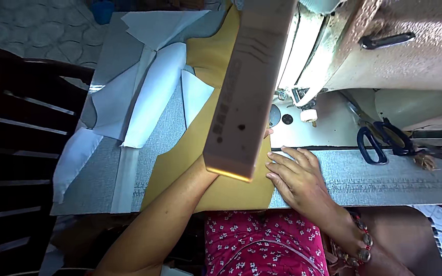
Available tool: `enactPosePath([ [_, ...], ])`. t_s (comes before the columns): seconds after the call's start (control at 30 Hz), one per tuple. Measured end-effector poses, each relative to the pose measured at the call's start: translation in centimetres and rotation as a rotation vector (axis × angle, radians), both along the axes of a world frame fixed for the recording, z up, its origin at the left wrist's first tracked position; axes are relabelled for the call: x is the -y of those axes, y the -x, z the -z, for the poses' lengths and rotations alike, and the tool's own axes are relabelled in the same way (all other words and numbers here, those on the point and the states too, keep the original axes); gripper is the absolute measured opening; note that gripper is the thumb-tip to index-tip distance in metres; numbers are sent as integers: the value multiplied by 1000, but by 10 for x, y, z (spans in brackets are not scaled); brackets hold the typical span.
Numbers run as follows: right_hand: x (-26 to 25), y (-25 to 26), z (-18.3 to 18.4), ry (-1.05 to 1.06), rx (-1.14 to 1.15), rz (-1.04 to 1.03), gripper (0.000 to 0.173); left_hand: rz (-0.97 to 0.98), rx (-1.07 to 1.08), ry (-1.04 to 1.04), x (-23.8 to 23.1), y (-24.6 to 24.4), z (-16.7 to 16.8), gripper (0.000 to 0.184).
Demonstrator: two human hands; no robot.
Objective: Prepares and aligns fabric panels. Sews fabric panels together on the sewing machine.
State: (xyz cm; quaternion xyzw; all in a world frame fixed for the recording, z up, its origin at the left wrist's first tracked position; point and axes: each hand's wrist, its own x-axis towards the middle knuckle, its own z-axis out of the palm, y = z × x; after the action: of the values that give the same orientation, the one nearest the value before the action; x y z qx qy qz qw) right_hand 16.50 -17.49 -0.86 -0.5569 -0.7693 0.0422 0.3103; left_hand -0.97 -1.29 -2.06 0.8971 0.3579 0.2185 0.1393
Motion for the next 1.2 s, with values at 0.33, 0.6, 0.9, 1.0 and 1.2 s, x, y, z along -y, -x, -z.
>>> enactPosePath([
  [0.33,-20,-5,6,-32,-11,11,32,40,73,-104,-27,-11,-3,52],
  [0.6,-18,-5,10,-45,-5,8,34,54,-11,-124,-16,-15,-14,50],
  [0.9,-18,-6,3,37,-102,-17,39,148,126,-69,106,13,-23,23],
  [1.0,-16,-7,0,36,-231,41,35,137,251,-32,105,18,-13,17],
  [1.2,-9,4,-4,53,-482,178,36,8,593,301,100,22,-20,13],
])
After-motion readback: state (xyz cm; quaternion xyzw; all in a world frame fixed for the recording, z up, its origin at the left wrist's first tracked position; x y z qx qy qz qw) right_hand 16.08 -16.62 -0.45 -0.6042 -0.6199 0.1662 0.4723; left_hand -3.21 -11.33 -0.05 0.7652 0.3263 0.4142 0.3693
